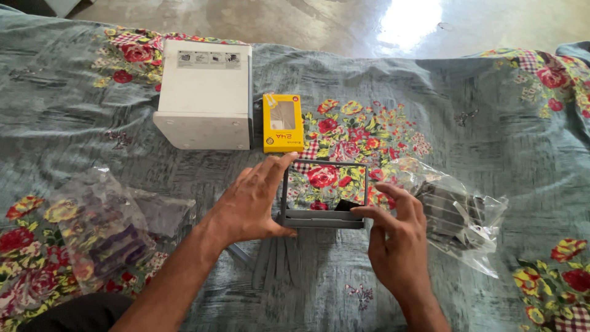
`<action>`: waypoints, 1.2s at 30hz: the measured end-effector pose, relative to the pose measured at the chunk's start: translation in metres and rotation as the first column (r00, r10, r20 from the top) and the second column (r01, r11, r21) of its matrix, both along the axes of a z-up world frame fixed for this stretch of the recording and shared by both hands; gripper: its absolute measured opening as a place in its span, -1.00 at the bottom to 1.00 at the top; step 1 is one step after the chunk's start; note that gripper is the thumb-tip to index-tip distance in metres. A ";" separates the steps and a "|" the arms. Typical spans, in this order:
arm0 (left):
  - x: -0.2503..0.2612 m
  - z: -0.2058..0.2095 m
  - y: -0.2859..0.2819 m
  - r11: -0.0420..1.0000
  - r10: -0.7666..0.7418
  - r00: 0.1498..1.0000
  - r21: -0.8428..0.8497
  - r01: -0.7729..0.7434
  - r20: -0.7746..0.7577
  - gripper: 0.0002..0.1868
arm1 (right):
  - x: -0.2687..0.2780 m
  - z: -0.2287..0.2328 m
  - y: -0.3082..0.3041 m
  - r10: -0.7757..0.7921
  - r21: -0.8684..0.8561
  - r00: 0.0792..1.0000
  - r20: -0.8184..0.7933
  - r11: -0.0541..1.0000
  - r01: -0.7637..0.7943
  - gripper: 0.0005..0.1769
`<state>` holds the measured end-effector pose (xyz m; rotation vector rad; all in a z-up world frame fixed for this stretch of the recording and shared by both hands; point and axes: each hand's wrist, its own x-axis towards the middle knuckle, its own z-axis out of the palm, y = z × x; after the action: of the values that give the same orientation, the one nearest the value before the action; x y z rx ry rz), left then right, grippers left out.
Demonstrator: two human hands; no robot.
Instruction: The person unboxes a small white electronic device and begins assembling its components. They remove a black frame and several grey plastic bars from packaging, then insert the bars into the frame to form a grate-like structure.
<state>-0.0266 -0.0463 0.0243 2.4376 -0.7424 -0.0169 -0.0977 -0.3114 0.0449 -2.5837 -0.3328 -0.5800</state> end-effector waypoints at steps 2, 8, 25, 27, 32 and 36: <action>0.000 0.002 0.000 1.000 0.002 1.000 -0.001 -0.002 -0.001 0.48 | 0.000 0.000 0.003 0.007 -0.026 1.000 -0.028 1.000 -0.008 -0.53; -0.001 0.001 -0.001 1.000 0.017 0.999 0.019 -0.017 -0.032 0.50 | -0.001 -0.001 0.003 -0.006 -0.013 0.999 -0.044 1.000 0.006 -0.54; 0.008 0.022 0.020 0.947 0.148 0.984 -0.271 -0.169 -0.097 0.35 | 0.008 -0.062 -0.002 -0.151 0.419 0.823 -0.548 0.802 0.426 -0.81; 0.007 0.024 0.022 0.944 0.140 0.986 -0.289 -0.161 -0.093 0.34 | 0.004 -0.074 0.012 0.004 0.298 0.728 -0.686 0.914 0.277 -0.87; 0.007 0.023 0.019 0.952 0.121 0.987 -0.270 -0.145 -0.105 0.35 | -0.023 -0.082 0.063 -0.048 -0.037 0.734 -0.677 0.999 0.032 -0.63; 0.006 0.017 0.016 0.951 0.084 0.994 -0.293 -0.101 -0.069 0.37 | -0.022 -0.070 0.077 -0.062 -0.058 0.710 -0.701 0.998 0.029 -0.67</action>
<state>-0.0203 -0.0298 0.0418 2.1723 -0.5601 0.0593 -0.1200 -0.2343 -0.0248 -2.6270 -0.0123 0.4357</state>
